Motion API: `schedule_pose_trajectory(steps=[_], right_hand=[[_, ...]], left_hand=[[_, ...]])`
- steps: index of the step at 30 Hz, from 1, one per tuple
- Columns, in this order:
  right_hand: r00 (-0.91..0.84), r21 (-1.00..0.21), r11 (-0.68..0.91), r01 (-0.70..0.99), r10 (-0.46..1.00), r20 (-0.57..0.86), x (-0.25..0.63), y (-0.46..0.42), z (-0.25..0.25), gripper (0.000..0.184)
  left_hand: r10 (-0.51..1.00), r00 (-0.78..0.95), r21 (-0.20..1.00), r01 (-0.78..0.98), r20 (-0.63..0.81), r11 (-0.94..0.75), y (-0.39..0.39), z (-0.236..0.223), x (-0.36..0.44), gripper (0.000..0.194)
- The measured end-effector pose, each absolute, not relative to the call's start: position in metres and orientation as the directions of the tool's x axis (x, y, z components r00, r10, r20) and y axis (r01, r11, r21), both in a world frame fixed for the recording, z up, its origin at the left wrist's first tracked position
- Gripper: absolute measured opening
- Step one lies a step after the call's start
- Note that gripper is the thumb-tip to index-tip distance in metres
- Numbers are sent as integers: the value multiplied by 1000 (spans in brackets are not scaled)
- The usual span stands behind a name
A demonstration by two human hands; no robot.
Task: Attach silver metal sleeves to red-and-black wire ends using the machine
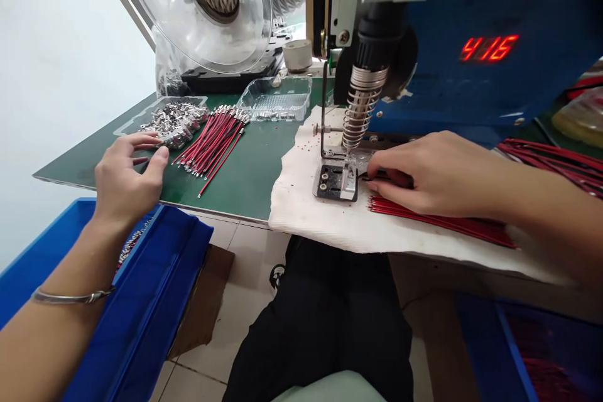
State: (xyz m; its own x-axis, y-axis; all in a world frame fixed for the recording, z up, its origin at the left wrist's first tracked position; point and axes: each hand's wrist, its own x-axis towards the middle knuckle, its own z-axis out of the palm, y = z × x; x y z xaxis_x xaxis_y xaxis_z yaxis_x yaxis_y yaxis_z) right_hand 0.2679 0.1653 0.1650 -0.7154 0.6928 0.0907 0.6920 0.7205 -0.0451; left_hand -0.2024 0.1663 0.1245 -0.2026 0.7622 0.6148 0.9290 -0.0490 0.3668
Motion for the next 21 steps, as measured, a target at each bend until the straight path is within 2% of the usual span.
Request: schedule_pose_trajectory(steps=[6,14,18,21], right_hand=[[-723,-67,729,681,684,92,269,165,165,24],[-730,-60,742,668,668,142,274,169,163,22],[-631,-49,634,772,773,60,272,170,165,15],[-549,-11,550,835,834,47,280,175,157,31]], left_hand=[[733,-217,417,904,645,-99,168,118,-203,36],[725,-167,386,911,668,-146,169,114,-209,42],[752,-141,377,914,645,-152,166,117,-205,48],[771,-143,370,920,621,-128,165,121,-200,56]])
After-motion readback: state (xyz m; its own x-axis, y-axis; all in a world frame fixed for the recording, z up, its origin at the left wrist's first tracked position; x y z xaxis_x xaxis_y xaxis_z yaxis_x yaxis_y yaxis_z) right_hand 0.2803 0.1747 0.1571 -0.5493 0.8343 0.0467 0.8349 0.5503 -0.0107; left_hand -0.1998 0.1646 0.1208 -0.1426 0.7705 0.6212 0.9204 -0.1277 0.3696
